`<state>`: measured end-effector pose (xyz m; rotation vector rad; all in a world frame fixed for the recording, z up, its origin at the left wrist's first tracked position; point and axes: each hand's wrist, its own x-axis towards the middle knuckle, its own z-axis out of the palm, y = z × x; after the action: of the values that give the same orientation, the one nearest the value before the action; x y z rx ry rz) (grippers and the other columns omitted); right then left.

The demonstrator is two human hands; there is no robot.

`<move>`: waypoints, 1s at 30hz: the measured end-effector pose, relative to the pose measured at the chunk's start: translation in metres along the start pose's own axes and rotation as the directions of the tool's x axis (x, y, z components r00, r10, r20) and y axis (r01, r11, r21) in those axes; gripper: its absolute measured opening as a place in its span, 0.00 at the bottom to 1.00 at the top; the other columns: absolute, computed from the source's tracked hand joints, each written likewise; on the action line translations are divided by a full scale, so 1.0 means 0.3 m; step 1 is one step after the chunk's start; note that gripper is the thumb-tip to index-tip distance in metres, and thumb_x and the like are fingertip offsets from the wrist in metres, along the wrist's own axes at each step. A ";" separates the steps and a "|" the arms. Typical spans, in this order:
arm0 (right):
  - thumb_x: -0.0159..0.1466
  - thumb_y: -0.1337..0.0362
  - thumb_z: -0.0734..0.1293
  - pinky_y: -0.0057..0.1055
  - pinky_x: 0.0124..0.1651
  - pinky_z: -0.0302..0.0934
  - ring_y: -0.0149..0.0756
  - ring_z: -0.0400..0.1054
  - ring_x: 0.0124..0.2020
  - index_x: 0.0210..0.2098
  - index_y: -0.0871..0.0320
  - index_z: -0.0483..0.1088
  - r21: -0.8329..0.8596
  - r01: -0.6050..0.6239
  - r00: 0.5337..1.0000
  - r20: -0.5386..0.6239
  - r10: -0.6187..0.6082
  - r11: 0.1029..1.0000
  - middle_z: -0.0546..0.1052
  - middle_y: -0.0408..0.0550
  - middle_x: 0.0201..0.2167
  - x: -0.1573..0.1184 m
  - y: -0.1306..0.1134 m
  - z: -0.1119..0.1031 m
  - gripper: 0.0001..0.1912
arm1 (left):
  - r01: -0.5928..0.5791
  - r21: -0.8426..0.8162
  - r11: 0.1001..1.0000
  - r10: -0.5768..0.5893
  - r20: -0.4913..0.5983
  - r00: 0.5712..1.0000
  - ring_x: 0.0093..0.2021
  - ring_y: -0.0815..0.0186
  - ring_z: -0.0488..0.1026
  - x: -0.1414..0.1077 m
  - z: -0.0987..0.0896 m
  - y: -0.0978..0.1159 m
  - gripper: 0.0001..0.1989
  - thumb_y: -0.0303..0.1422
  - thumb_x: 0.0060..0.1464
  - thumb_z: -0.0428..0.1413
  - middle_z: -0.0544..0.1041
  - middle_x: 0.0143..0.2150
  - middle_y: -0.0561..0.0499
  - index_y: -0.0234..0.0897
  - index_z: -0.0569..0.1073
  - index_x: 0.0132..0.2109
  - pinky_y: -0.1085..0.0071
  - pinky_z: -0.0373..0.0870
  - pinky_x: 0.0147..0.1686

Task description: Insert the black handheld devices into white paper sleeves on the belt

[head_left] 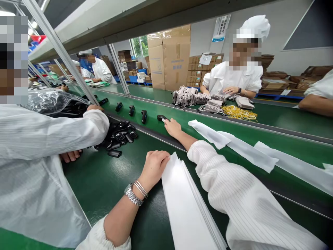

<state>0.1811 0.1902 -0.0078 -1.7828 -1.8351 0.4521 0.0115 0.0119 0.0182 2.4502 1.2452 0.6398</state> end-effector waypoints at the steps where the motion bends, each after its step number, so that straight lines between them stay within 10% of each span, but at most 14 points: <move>1: 0.69 0.63 0.56 0.50 0.57 0.57 0.50 0.64 0.54 0.50 0.54 0.67 0.032 -0.029 1.000 -0.010 0.029 0.999 0.69 0.57 0.51 0.004 0.017 -0.007 0.13 | -0.005 -0.008 1.000 0.005 -0.014 1.000 0.38 0.65 0.70 0.001 -0.002 0.002 0.08 0.28 0.65 0.47 0.75 0.35 0.55 0.41 0.71 0.41 0.63 0.58 0.50; 6: 0.66 0.68 0.53 0.37 0.41 0.68 0.37 0.73 0.40 0.59 0.52 0.53 0.416 -0.107 0.994 0.027 0.105 0.903 0.75 0.47 0.40 -0.091 0.064 -0.069 0.22 | -0.031 0.025 0.999 0.033 -0.073 0.997 0.35 0.67 0.68 0.004 -0.016 0.004 0.07 0.26 0.63 0.47 0.72 0.32 0.56 0.39 0.67 0.38 0.63 0.59 0.51; 10: 0.59 0.63 0.66 0.36 0.40 0.70 0.36 0.75 0.37 0.62 0.46 0.47 0.941 -0.032 0.998 0.051 -0.048 0.337 0.75 0.41 0.37 -0.286 0.038 -0.156 0.35 | -0.036 0.049 0.998 0.043 -0.134 0.990 0.40 0.64 0.69 0.000 -0.020 0.003 0.05 0.30 0.60 0.55 0.73 0.37 0.54 0.39 0.70 0.34 0.60 0.58 0.52; 12: 0.57 0.61 0.71 0.39 0.41 0.71 0.36 0.76 0.36 0.61 0.43 0.47 0.971 -0.019 0.993 0.046 -0.107 0.238 0.75 0.39 0.37 -0.376 0.016 -0.202 0.39 | -0.040 0.029 0.999 0.044 -0.153 0.987 0.41 0.64 0.69 -0.004 -0.018 0.006 0.05 0.31 0.58 0.58 0.72 0.37 0.53 0.39 0.72 0.33 0.59 0.58 0.51; 21: 0.56 0.60 0.75 0.38 0.37 0.72 0.35 0.76 0.35 0.63 0.38 0.41 0.949 0.017 0.967 0.064 -0.246 0.314 0.70 0.44 0.48 -0.484 -0.002 -0.208 0.48 | -0.128 -0.228 0.965 0.086 -0.184 0.979 0.44 0.63 0.69 -0.012 -0.020 0.046 0.03 0.30 0.57 0.59 0.69 0.40 0.51 0.39 0.73 0.34 0.63 0.63 0.49; 30: 0.65 0.48 0.64 0.34 0.47 0.63 0.37 0.69 0.44 0.41 0.57 0.72 0.792 0.010 0.891 0.270 -0.365 0.610 0.74 0.48 0.43 -0.581 -0.050 -0.159 0.18 | -0.094 -0.355 0.930 -0.051 -0.378 0.924 0.45 0.63 0.67 -0.012 -0.030 0.059 0.05 0.32 0.60 0.54 0.66 0.40 0.50 0.39 0.70 0.34 0.66 0.68 0.48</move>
<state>0.1939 0.0106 0.0143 -0.8983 -1.6458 1.3854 0.0169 -0.0006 0.0332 2.0881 1.1002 1.2818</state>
